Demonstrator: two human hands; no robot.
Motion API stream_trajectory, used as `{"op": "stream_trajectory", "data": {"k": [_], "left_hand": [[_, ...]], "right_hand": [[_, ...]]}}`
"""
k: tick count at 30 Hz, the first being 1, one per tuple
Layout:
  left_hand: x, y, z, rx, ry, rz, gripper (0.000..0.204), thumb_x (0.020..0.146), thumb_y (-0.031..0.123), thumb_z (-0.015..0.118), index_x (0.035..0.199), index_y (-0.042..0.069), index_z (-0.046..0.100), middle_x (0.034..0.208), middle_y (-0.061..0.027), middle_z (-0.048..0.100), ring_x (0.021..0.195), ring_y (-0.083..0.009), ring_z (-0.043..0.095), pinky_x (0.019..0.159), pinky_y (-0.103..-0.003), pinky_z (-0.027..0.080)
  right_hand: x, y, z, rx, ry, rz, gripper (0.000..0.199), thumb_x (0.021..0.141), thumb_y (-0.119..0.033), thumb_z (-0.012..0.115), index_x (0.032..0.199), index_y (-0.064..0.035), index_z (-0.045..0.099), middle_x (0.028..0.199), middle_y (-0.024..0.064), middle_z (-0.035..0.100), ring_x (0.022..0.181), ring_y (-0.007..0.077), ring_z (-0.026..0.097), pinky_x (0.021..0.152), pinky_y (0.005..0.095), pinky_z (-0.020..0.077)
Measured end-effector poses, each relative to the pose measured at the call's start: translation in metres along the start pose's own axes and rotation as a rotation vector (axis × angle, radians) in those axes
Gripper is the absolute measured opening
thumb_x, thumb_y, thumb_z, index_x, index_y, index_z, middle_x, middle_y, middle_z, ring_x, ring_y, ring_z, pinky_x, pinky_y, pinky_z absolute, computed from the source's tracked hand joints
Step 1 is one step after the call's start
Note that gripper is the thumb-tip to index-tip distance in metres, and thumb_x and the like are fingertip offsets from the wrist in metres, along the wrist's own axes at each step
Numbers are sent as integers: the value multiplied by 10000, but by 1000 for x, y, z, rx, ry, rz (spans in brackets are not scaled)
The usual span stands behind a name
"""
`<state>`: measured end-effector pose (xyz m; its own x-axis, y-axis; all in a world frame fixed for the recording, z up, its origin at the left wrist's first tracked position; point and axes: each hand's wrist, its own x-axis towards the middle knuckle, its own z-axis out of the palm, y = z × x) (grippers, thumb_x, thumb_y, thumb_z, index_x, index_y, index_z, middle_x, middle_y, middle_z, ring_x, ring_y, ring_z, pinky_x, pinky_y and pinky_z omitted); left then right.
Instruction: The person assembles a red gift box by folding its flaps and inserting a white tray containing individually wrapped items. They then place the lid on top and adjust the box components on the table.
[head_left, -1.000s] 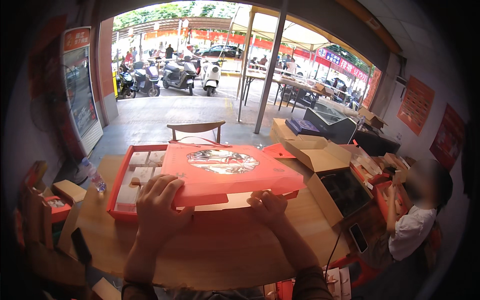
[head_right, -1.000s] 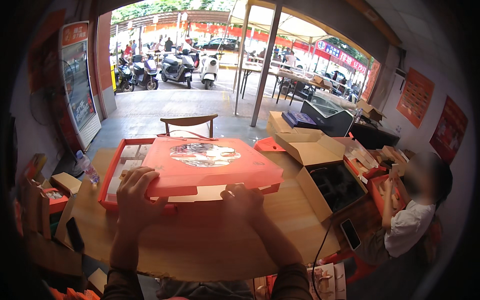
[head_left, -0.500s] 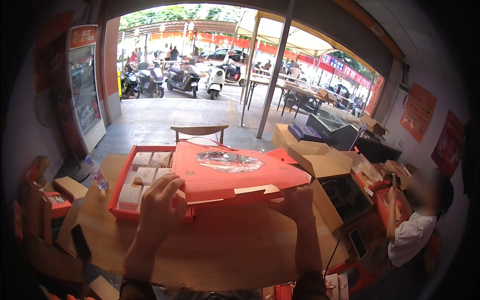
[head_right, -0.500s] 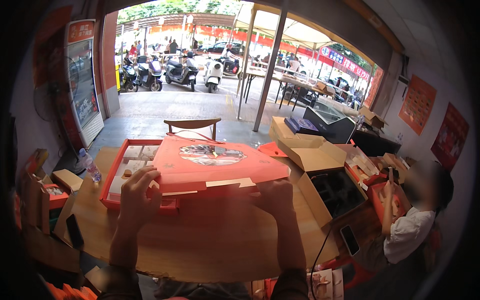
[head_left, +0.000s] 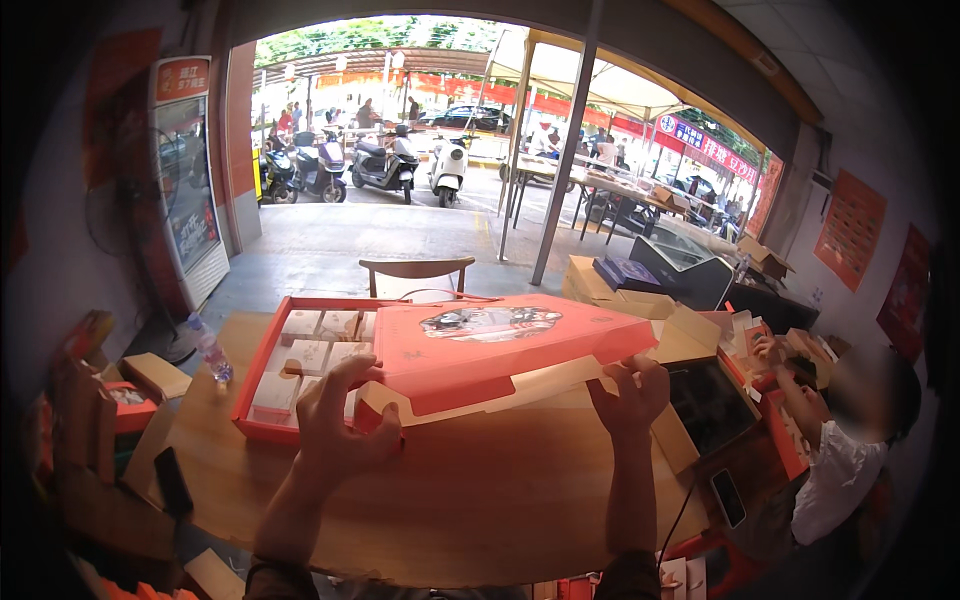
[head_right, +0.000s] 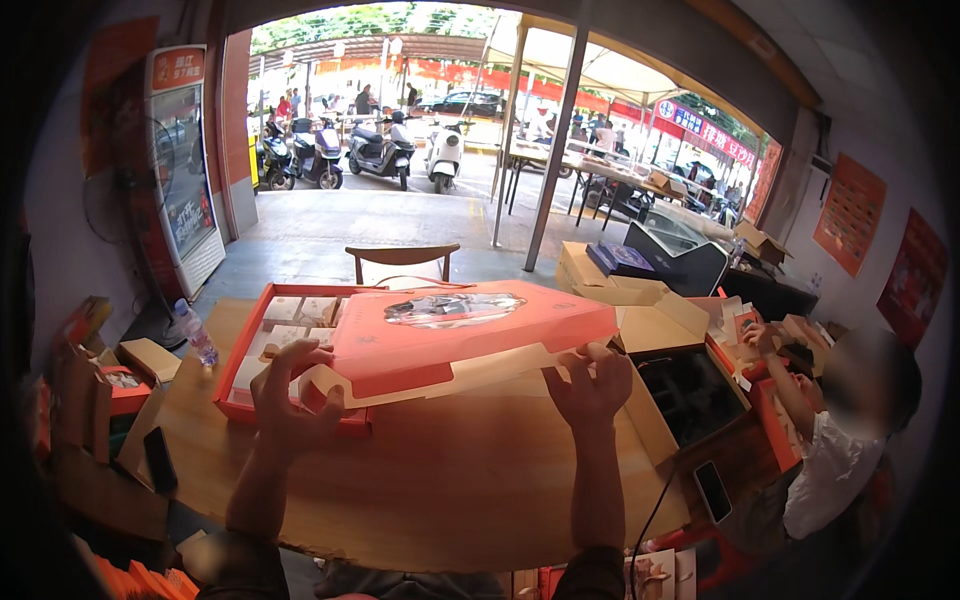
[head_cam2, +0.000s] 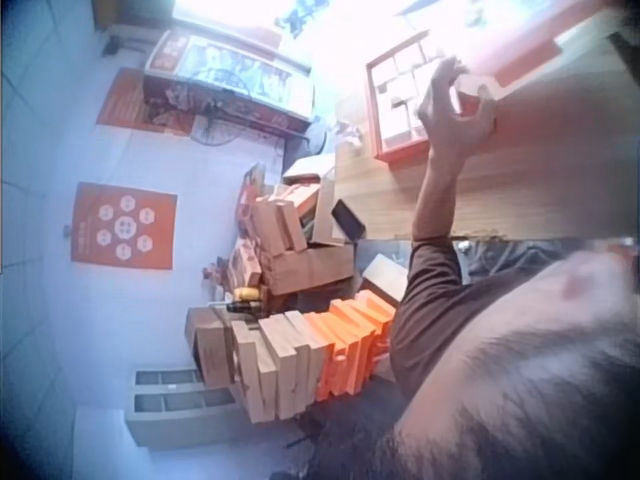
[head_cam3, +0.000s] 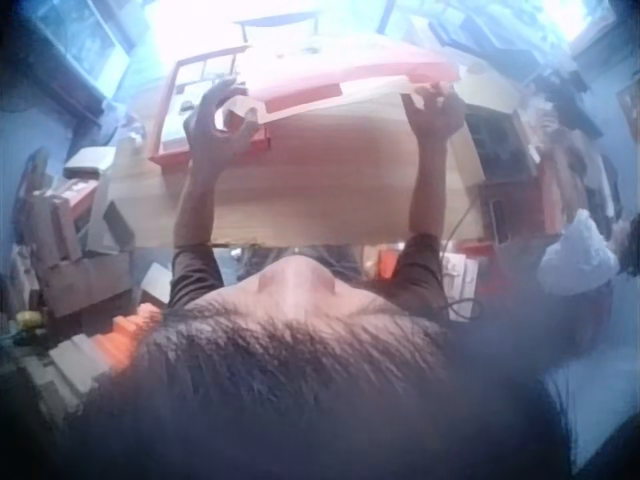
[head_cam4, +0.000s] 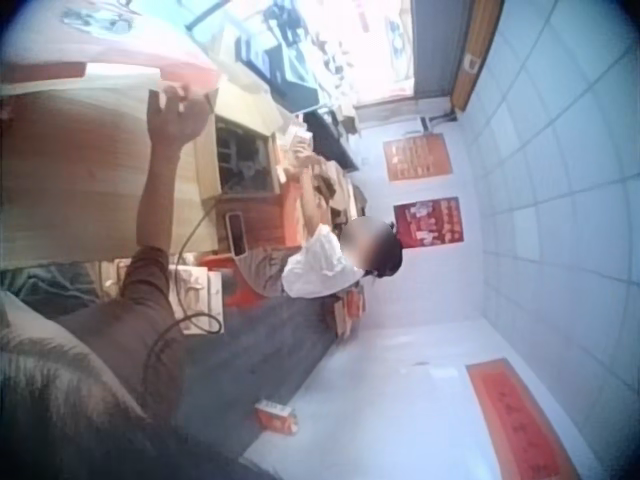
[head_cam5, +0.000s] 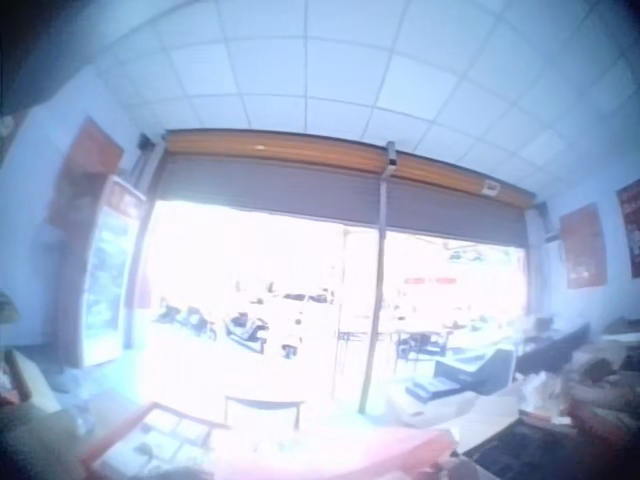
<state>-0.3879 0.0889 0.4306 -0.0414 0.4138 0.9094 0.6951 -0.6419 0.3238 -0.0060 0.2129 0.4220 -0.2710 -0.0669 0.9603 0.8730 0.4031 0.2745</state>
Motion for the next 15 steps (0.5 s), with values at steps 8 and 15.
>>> {"op": "stream_trajectory", "data": {"k": [8, 15], "left_hand": [[4, 5, 3, -45, -67, 15, 544, 744, 48, 779, 1272, 26, 649, 1039, -161, 750, 946, -313, 778, 841, -398, 644], [4, 4, -2, 184, -36, 21, 552, 743, 87, 692, 1285, 8, 620, 1102, -179, 661, 973, -340, 712, 845, -422, 641]], "right_hand": [[-3, 4, 12, 208, 256, 163, 396, 752, -378, 961, 968, -149, 720, 1162, 77, 682, 666, 182, 595, 555, 297, 513], [1, 4, -4, 63, -126, 65, 457, 820, -429, 902, 1115, -115, 749, 1170, 64, 746, 796, 214, 728, 629, 329, 575]]}}
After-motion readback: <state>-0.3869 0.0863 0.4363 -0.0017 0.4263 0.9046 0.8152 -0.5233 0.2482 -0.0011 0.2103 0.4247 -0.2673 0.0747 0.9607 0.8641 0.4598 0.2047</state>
